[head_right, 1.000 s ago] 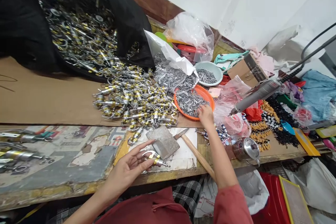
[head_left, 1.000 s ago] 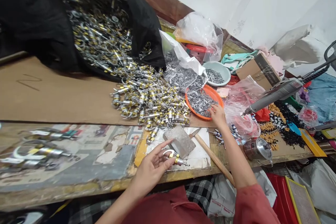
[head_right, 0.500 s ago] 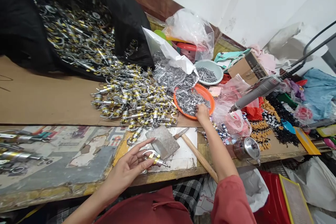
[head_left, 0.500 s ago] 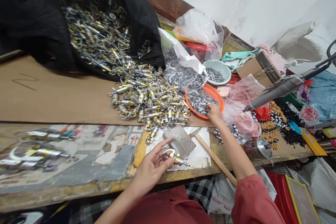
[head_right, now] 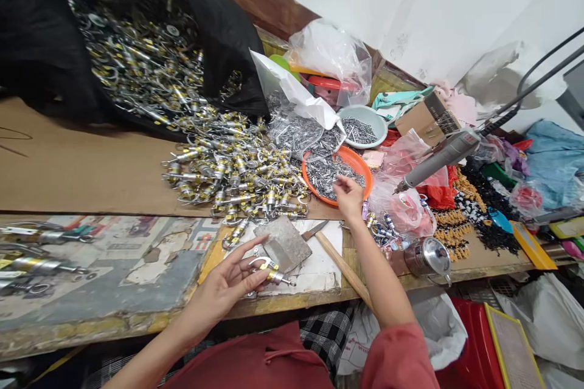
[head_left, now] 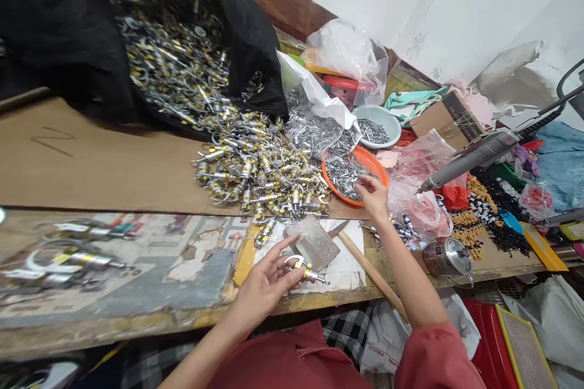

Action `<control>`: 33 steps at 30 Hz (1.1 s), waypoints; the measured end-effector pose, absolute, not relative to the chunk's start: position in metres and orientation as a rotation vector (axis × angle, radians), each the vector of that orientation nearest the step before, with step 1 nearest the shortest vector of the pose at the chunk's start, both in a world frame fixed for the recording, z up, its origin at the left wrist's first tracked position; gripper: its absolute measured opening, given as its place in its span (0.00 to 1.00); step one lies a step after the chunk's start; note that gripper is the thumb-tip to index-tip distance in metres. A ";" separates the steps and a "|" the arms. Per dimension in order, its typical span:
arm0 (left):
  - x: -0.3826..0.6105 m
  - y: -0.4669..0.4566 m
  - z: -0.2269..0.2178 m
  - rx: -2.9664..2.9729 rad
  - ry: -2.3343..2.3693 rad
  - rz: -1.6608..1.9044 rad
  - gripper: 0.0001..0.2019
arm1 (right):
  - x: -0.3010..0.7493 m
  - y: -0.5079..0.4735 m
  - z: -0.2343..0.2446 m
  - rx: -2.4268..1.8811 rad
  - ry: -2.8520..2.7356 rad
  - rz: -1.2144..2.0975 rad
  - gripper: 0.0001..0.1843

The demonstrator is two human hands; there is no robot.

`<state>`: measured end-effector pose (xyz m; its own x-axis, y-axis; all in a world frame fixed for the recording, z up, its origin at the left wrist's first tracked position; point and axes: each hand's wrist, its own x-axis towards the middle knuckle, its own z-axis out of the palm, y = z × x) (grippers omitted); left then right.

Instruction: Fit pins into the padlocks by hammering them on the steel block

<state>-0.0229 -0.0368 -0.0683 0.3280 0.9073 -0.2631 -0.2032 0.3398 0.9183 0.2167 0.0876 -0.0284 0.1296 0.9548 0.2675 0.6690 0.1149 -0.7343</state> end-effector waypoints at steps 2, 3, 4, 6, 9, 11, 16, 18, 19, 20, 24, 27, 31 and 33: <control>-0.023 -0.037 -0.069 0.928 0.933 0.880 0.36 | 0.196 0.062 -0.026 -1.538 -1.695 0.620 0.11; -0.023 -0.036 -0.069 0.928 0.927 0.878 0.36 | 0.186 0.048 -0.025 -1.494 -1.742 0.694 0.09; -0.024 -0.036 -0.068 0.925 0.922 0.875 0.36 | 0.176 0.035 -0.025 -1.456 -1.784 0.753 0.07; -0.024 -0.035 -0.066 0.913 0.913 0.868 0.36 | 0.161 0.013 -0.024 -1.371 -1.887 0.808 0.06; -0.025 -0.035 -0.064 0.889 0.896 0.862 0.36 | 0.151 -0.003 -0.024 -1.311 -1.963 0.750 0.08; -0.025 -0.035 -0.064 0.881 0.883 0.861 0.36 | 0.153 -0.004 -0.023 -1.288 -1.942 0.703 0.07; -0.025 -0.036 -0.064 0.893 0.883 0.854 0.37 | 0.162 -0.008 -0.019 -1.272 -1.832 0.529 0.09; -0.024 -0.036 -0.064 0.894 0.891 0.853 0.37 | 0.164 -0.014 -0.019 -1.360 -1.842 0.477 0.09; -0.024 -0.036 -0.064 0.893 0.897 0.854 0.37 | 0.164 -0.017 -0.020 -1.410 -1.868 0.468 0.11; -0.024 -0.035 -0.063 0.891 0.901 0.854 0.38 | 0.163 -0.020 -0.022 -1.455 -1.896 0.471 0.16; -0.024 -0.035 -0.062 0.876 0.903 0.846 0.38 | 0.166 -0.021 -0.037 -1.558 -1.841 0.607 0.20; -0.024 -0.035 -0.063 0.874 0.890 0.846 0.39 | 0.173 -0.014 -0.047 -1.582 -1.707 0.683 0.06; -0.023 -0.036 -0.064 0.870 0.879 0.847 0.39 | 0.176 -0.014 -0.041 -1.569 -1.679 0.649 0.04; -0.022 -0.035 -0.063 0.867 0.876 0.848 0.39 | 0.172 -0.020 -0.033 -1.510 -1.713 0.548 0.04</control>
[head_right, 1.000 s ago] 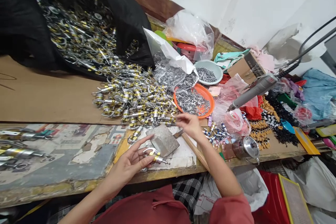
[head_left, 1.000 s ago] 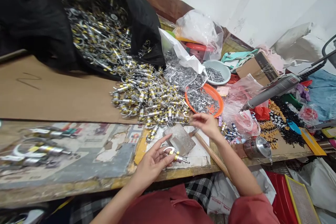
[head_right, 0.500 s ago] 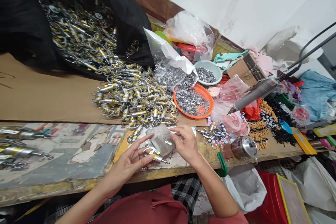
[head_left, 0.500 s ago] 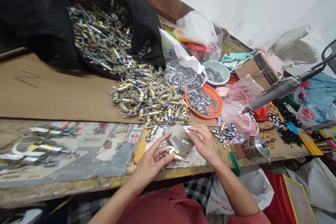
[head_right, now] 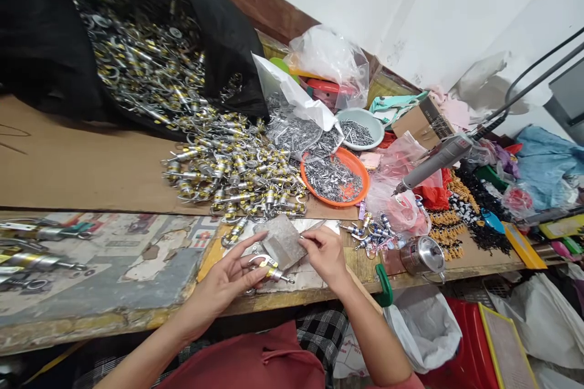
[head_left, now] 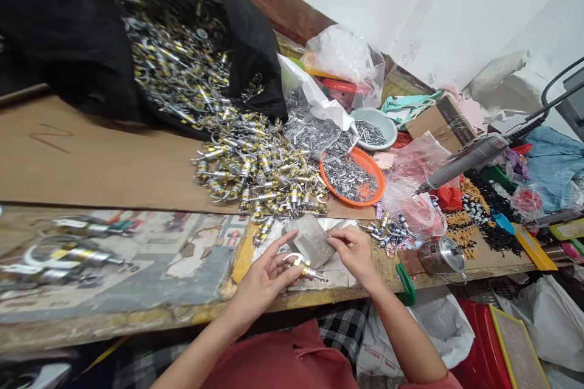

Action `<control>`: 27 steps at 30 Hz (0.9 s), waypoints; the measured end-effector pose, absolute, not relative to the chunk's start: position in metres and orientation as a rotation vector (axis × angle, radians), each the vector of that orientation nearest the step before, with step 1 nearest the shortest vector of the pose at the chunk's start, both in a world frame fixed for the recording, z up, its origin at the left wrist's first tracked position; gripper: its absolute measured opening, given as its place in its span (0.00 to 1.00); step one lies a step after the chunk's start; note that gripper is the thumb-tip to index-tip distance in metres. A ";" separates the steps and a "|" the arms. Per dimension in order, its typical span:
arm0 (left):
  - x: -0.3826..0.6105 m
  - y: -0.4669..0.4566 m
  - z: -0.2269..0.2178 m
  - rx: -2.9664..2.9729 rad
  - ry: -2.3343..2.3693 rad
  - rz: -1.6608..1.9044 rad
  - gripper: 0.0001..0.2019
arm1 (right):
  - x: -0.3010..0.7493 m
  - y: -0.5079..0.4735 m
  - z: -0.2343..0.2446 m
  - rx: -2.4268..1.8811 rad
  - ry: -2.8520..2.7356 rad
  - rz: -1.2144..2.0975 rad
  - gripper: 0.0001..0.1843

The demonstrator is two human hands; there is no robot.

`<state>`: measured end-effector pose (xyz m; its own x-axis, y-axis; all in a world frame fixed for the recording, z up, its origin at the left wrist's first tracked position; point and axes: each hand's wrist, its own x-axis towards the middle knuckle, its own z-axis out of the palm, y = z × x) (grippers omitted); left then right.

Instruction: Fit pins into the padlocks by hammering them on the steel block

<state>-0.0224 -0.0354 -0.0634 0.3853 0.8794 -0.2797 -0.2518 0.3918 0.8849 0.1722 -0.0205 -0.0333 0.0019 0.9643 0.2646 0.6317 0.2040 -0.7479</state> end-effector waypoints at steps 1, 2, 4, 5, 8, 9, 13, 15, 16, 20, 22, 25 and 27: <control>-0.022 -0.035 -0.063 0.865 0.873 0.846 0.38 | 0.169 -0.025 -0.029 -1.454 -1.745 0.475 0.05; -0.022 -0.035 -0.063 0.864 0.872 0.843 0.38 | 0.166 -0.030 -0.025 -1.387 -1.782 0.394 0.05; -0.022 -0.034 -0.062 0.864 0.878 0.841 0.38 | 0.160 -0.038 -0.019 -1.262 -1.869 0.244 0.07; -0.022 -0.033 -0.062 0.867 0.883 0.842 0.38 | 0.157 -0.041 -0.018 -1.224 -1.915 0.194 0.08; -0.022 -0.033 -0.060 0.881 0.902 0.852 0.38 | 0.152 -0.047 -0.018 -1.178 -2.040 0.122 0.14; -0.023 -0.033 -0.060 0.884 0.903 0.851 0.38 | 0.150 -0.048 -0.019 -1.176 -2.072 0.122 0.16; -0.023 -0.032 -0.062 0.874 0.893 0.836 0.39 | 0.145 -0.049 -0.023 -1.196 -2.162 0.116 0.18; -0.024 -0.032 -0.063 0.871 0.887 0.833 0.39 | 0.142 -0.049 -0.023 -1.191 -2.190 0.092 0.18; -0.024 -0.032 -0.063 0.872 0.887 0.833 0.39 | 0.141 -0.049 -0.023 -1.184 -2.194 0.081 0.17; -0.025 -0.032 -0.065 0.882 0.899 0.824 0.39 | 0.140 -0.047 -0.019 -1.162 -2.158 0.075 0.17; -0.025 -0.033 -0.065 0.888 0.901 0.824 0.39 | 0.140 -0.046 -0.020 -1.165 -2.142 0.095 0.16; -0.025 -0.034 -0.067 0.894 0.880 0.838 0.38 | 0.140 -0.047 -0.025 -1.186 -2.136 0.138 0.16; -0.024 -0.034 -0.070 0.891 0.848 0.845 0.38 | 0.140 -0.048 -0.031 -1.207 -2.110 0.170 0.15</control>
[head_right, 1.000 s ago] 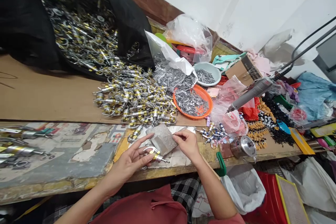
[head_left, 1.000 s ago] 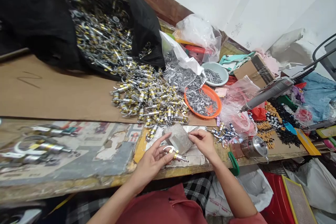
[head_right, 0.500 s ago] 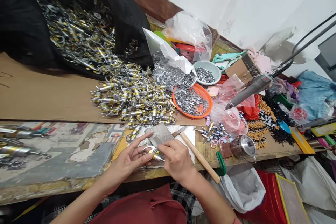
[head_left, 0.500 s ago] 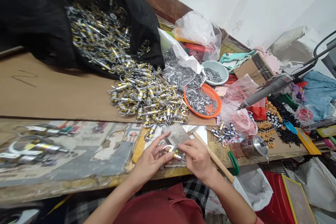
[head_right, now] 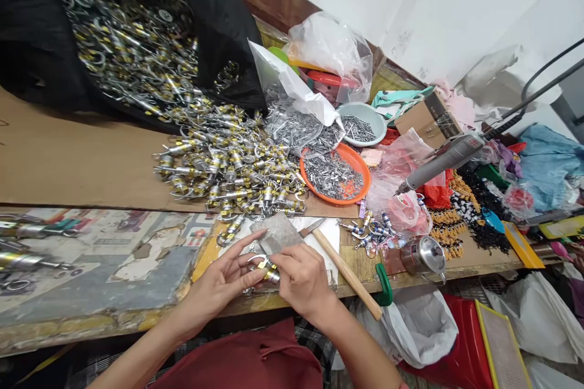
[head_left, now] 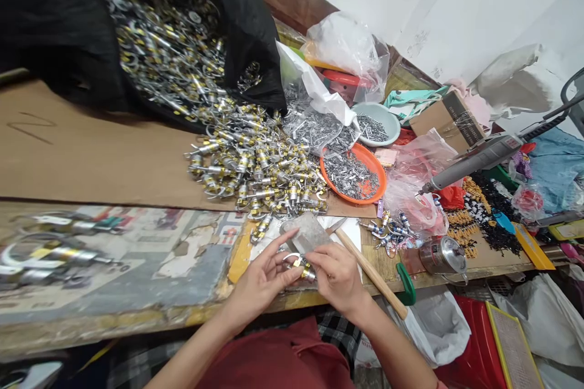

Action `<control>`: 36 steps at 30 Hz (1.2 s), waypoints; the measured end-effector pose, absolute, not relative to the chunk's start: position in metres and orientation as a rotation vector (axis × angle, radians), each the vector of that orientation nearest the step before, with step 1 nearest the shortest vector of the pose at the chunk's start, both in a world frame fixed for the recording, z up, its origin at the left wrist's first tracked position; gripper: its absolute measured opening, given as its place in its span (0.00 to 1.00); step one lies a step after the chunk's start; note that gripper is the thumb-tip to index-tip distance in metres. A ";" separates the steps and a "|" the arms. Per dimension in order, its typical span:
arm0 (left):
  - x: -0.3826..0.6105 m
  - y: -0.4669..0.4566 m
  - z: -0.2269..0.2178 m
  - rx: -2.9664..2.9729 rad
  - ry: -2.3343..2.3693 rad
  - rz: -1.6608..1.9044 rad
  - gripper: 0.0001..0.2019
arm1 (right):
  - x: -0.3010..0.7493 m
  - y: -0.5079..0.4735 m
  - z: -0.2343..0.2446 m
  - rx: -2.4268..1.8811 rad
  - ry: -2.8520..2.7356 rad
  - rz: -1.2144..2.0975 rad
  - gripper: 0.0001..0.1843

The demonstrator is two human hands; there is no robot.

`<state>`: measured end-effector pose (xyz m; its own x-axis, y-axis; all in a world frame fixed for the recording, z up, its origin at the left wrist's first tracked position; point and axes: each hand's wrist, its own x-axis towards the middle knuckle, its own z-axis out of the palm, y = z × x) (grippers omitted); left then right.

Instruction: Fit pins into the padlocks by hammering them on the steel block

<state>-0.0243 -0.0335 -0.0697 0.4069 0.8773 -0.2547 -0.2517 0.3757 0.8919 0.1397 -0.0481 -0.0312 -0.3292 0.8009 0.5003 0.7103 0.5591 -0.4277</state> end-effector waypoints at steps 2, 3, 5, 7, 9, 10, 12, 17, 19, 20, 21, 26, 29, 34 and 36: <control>-0.024 -0.033 -0.072 0.884 0.821 0.845 0.38 | 0.139 -0.050 -0.037 -1.237 -2.054 0.201 0.15; -0.024 -0.034 -0.073 0.878 0.815 0.844 0.37 | 0.139 -0.051 -0.039 -1.252 -2.023 0.209 0.15; -0.024 -0.034 -0.073 0.864 0.816 0.839 0.37 | 0.138 -0.052 -0.042 -1.274 -1.981 0.220 0.15; -0.024 -0.034 -0.070 0.849 0.827 0.835 0.38 | 0.137 -0.052 -0.043 -1.277 -1.969 0.224 0.15; -0.024 -0.035 -0.065 0.838 0.844 0.831 0.38 | 0.136 -0.052 -0.042 -1.276 -1.970 0.225 0.15; -0.024 -0.035 -0.062 0.833 0.855 0.829 0.38 | 0.136 -0.053 -0.042 -1.275 -1.969 0.223 0.15; -0.024 -0.037 -0.056 0.825 0.874 0.830 0.38 | 0.135 -0.053 -0.042 -1.271 -1.962 0.215 0.14; -0.024 -0.038 -0.055 0.800 0.878 0.832 0.38 | 0.133 -0.054 -0.045 -1.277 -1.916 0.205 0.13; -0.025 -0.038 -0.057 0.793 0.874 0.835 0.39 | 0.133 -0.055 -0.046 -1.278 -1.908 0.217 0.12; -0.025 -0.038 -0.058 0.792 0.873 0.837 0.39 | 0.132 -0.055 -0.046 -1.279 -1.905 0.223 0.12; -0.025 -0.038 -0.059 0.792 0.874 0.841 0.39 | 0.132 -0.055 -0.047 -1.282 -1.903 0.228 0.13; -0.025 -0.038 -0.055 0.800 0.889 0.836 0.39 | 0.132 -0.055 -0.048 -1.303 -1.892 0.221 0.12; -0.025 -0.038 -0.052 0.814 0.906 0.836 0.38 | 0.132 -0.056 -0.048 -1.307 -1.890 0.211 0.12; -0.025 -0.038 -0.055 0.824 0.906 0.824 0.37 | 0.131 -0.056 -0.049 -1.294 -1.880 0.185 0.13; -0.023 -0.039 -0.060 0.819 0.879 0.829 0.38 | 0.130 -0.057 -0.050 -1.284 -1.880 0.151 0.12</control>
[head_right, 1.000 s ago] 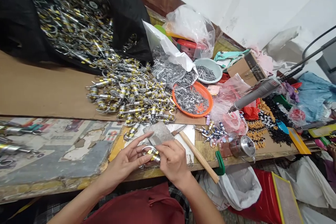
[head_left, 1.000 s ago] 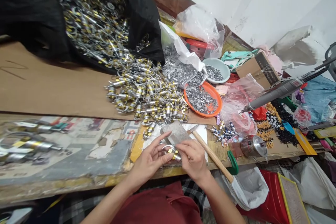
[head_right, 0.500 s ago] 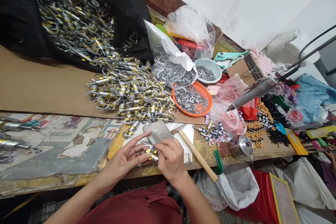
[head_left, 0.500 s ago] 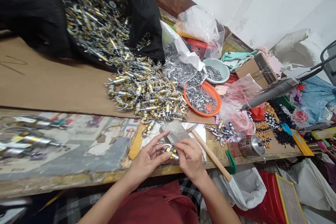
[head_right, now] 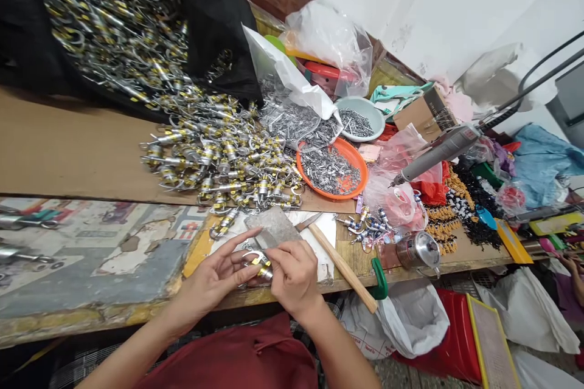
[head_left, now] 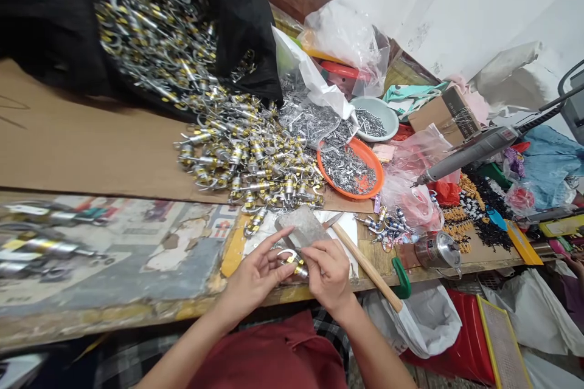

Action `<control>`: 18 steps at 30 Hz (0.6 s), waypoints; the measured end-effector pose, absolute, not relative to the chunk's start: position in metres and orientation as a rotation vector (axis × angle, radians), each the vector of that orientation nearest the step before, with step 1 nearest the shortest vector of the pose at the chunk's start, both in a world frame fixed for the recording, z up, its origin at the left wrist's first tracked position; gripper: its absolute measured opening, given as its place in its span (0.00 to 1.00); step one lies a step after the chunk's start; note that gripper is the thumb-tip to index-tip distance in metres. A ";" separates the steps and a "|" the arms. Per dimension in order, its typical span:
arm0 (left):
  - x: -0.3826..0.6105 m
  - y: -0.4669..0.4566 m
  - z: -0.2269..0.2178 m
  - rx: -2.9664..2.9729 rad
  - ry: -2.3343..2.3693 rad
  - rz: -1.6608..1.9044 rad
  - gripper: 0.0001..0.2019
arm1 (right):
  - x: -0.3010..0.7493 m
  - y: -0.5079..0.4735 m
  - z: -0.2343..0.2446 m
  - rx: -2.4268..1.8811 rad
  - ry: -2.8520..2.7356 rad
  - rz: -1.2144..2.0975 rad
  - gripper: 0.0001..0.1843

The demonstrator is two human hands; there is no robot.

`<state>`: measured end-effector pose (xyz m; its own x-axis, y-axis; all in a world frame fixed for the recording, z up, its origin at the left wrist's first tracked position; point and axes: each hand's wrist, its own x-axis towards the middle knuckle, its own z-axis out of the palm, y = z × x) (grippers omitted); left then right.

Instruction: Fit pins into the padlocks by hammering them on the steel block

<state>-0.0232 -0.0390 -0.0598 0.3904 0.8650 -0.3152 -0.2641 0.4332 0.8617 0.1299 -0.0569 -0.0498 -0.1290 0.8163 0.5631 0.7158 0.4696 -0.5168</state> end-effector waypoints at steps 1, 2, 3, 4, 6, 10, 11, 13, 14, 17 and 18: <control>-0.022 -0.040 -0.063 0.820 0.864 0.833 0.39 | 0.130 -0.057 -0.051 -1.279 -1.880 0.134 0.13; -0.021 -0.040 -0.065 0.823 0.850 0.837 0.39 | 0.129 -0.057 -0.051 -1.278 -1.879 0.120 0.13; -0.021 -0.041 -0.068 0.826 0.838 0.840 0.40 | 0.129 -0.057 -0.052 -1.279 -1.879 0.112 0.13; -0.020 -0.041 -0.069 0.827 0.829 0.841 0.40 | 0.129 -0.058 -0.052 -1.282 -1.877 0.110 0.13; -0.020 -0.042 -0.071 0.825 0.825 0.839 0.41 | 0.129 -0.058 -0.053 -1.287 -1.878 0.114 0.13; -0.020 -0.041 -0.070 0.812 0.825 0.841 0.41 | 0.130 -0.058 -0.052 -1.284 -1.882 0.116 0.13; -0.020 -0.041 -0.070 0.809 0.820 0.842 0.41 | 0.130 -0.058 -0.052 -1.280 -1.880 0.113 0.13; -0.020 -0.041 -0.069 0.809 0.813 0.841 0.42 | 0.130 -0.057 -0.053 -1.270 -1.876 0.103 0.13; -0.021 -0.041 -0.069 0.813 0.814 0.840 0.42 | 0.130 -0.057 -0.054 -1.267 -1.874 0.097 0.13; -0.021 -0.041 -0.069 0.830 0.824 0.841 0.42 | 0.130 -0.057 -0.056 -1.267 -1.872 0.087 0.14; -0.021 -0.041 -0.070 0.835 0.825 0.843 0.42 | 0.130 -0.057 -0.056 -1.269 -1.872 0.087 0.14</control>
